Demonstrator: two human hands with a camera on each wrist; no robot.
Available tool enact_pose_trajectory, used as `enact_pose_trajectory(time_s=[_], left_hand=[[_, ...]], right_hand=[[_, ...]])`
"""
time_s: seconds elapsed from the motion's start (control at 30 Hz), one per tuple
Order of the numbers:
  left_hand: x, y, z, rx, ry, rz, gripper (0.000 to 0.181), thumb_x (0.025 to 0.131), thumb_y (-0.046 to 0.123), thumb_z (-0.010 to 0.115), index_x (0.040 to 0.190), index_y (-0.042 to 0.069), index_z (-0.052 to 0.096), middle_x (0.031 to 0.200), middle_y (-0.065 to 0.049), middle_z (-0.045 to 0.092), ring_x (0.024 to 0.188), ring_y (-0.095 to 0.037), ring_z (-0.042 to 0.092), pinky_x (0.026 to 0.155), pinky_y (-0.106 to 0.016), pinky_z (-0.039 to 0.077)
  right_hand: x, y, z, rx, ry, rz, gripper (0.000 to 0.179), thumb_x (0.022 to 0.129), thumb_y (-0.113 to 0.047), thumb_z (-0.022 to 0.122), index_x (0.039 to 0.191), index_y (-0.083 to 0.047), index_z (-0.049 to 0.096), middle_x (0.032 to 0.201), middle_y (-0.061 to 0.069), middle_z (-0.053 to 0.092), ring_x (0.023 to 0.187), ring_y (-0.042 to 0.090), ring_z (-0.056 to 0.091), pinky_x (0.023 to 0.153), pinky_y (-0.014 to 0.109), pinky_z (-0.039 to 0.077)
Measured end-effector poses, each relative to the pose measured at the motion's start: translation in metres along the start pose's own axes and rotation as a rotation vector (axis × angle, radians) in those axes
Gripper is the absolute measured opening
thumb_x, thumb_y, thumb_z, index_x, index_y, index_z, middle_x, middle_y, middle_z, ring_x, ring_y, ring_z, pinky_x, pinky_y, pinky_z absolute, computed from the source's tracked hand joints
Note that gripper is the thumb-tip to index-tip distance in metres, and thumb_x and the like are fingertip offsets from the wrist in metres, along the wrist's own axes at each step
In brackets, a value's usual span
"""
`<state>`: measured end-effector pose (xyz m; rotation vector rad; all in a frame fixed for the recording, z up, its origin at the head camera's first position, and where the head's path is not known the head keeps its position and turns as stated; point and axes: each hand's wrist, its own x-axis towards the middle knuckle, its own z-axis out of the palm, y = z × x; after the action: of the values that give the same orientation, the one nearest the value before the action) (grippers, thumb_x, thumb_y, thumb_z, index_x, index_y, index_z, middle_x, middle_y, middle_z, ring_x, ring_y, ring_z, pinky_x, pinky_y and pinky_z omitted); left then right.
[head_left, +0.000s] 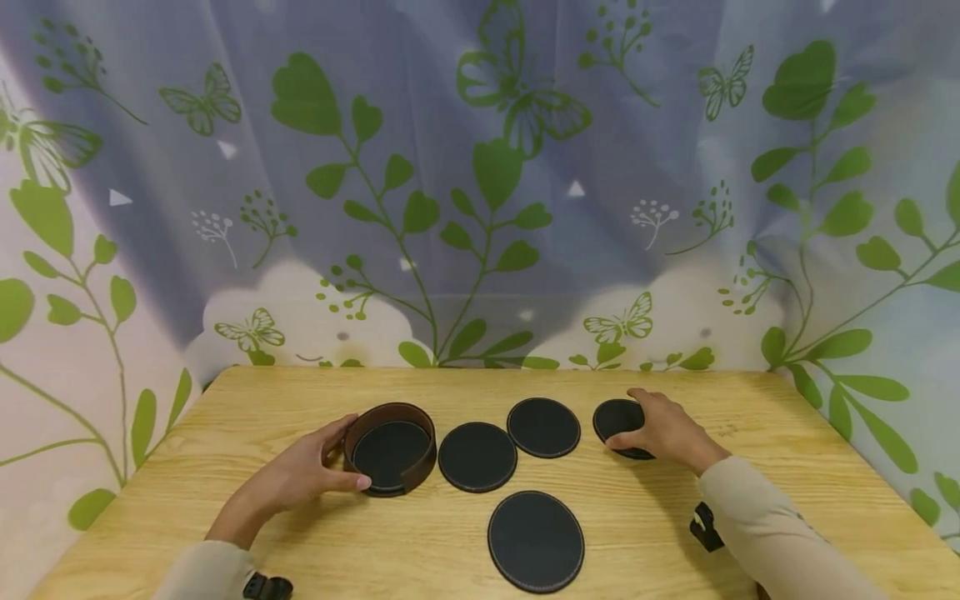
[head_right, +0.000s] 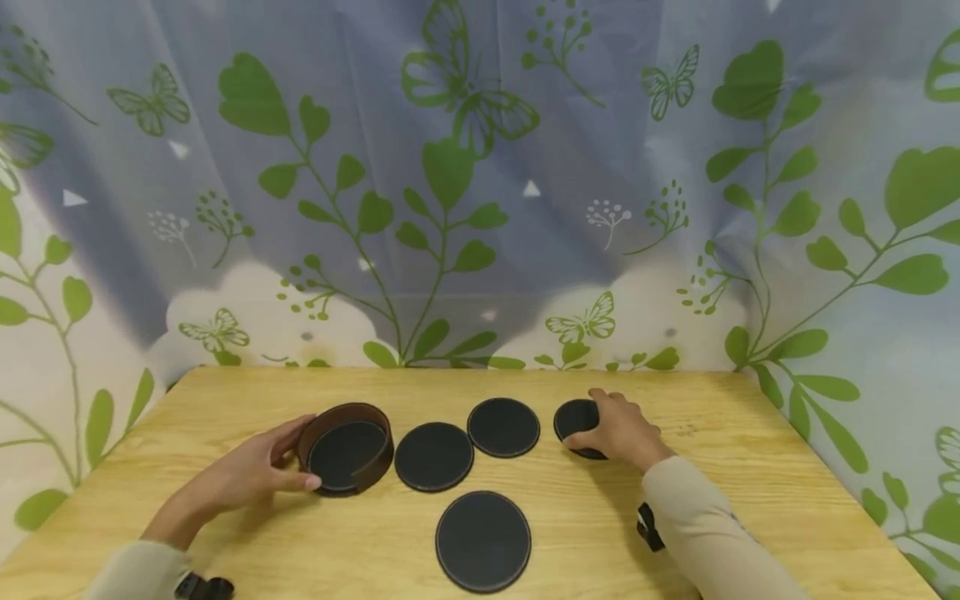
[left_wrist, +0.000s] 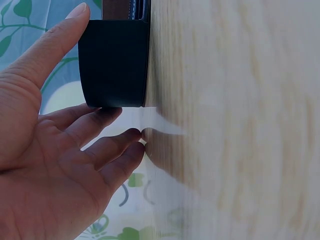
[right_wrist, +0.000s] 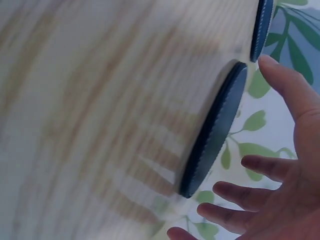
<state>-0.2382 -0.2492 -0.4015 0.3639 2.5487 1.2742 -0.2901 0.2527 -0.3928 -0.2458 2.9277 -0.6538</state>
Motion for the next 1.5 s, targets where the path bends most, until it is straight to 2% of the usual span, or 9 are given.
enact_pose_trajectory(time_s=[0.3, 0.47, 0.7, 1.03, 1.17, 1.33, 1.5], left_hand=[[0.001, 0.001, 0.000, 0.008, 0.001, -0.011, 0.112, 0.086, 0.037, 0.088, 0.167, 0.000, 0.018, 0.170, -0.031, 0.020, 0.156, -0.052, 0.022, 0.119, -0.067, 0.033], [0.001, 0.000, 0.000, 0.010, 0.003, -0.013, 0.113, 0.086, 0.037, 0.088, 0.167, 0.000, 0.019, 0.171, -0.030, 0.019, 0.156, -0.053, 0.022, 0.118, -0.067, 0.033], [0.000, 0.000, 0.000, 0.016, 0.004, -0.018, 0.112, 0.086, 0.037, 0.088, 0.167, 0.001, 0.019, 0.171, -0.030, 0.020, 0.156, -0.052, 0.022, 0.118, -0.067, 0.034], [-0.001, 0.003, 0.000, -0.007, 0.002, -0.020, 0.113, 0.086, 0.036, 0.088, 0.167, 0.001, 0.018, 0.171, -0.030, 0.018, 0.157, -0.052, 0.020, 0.120, -0.067, 0.031], [-0.001, 0.003, 0.000, 0.000, 0.003, -0.022, 0.114, 0.085, 0.037, 0.088, 0.167, 0.001, 0.018, 0.171, -0.030, 0.019, 0.157, -0.052, 0.020, 0.120, -0.067, 0.032], [-0.001, 0.002, 0.000, 0.003, 0.001, -0.024, 0.113, 0.085, 0.038, 0.088, 0.167, 0.002, 0.018, 0.171, -0.031, 0.019, 0.157, -0.052, 0.021, 0.119, -0.067, 0.033], [0.000, 0.001, -0.001, 0.007, 0.000, -0.019, 0.113, 0.086, 0.037, 0.088, 0.167, 0.001, 0.019, 0.171, -0.031, 0.019, 0.157, -0.052, 0.021, 0.119, -0.067, 0.032]], right_hand=[[0.001, 0.006, 0.003, -0.041, -0.009, 0.007, 0.104, 0.086, -0.043, 0.086, 0.156, 0.014, 0.033, 0.149, 0.046, 0.041, 0.130, 0.065, 0.048, 0.098, 0.070, 0.048], [0.001, 0.005, 0.003, -0.061, -0.011, 0.022, 0.105, 0.086, -0.045, 0.086, 0.157, 0.011, 0.034, 0.149, 0.045, 0.043, 0.130, 0.067, 0.047, 0.095, 0.074, 0.047], [0.003, 0.002, 0.003, -0.081, 0.002, 0.088, 0.107, 0.084, -0.051, 0.085, 0.160, 0.004, 0.034, 0.151, 0.043, 0.041, 0.135, 0.068, 0.039, 0.094, 0.090, 0.033], [0.006, 0.000, 0.007, -0.065, 0.023, 0.095, 0.106, 0.085, -0.045, 0.084, 0.160, 0.004, 0.027, 0.149, 0.048, 0.036, 0.137, 0.069, 0.032, 0.096, 0.093, 0.025], [0.007, -0.001, 0.008, -0.057, 0.034, 0.078, 0.104, 0.086, -0.042, 0.084, 0.159, 0.006, 0.028, 0.145, 0.050, 0.036, 0.134, 0.070, 0.036, 0.095, 0.091, 0.030], [0.007, -0.002, 0.010, -0.041, 0.067, 0.011, 0.094, 0.088, -0.034, 0.083, 0.155, 0.010, 0.032, 0.138, 0.051, 0.042, 0.125, 0.067, 0.045, 0.089, 0.076, 0.046], [0.005, -0.009, 0.010, -0.044, 0.106, -0.041, 0.088, 0.089, -0.030, 0.081, 0.153, 0.011, 0.037, 0.135, 0.049, 0.047, 0.122, 0.065, 0.047, 0.088, 0.068, 0.050]])
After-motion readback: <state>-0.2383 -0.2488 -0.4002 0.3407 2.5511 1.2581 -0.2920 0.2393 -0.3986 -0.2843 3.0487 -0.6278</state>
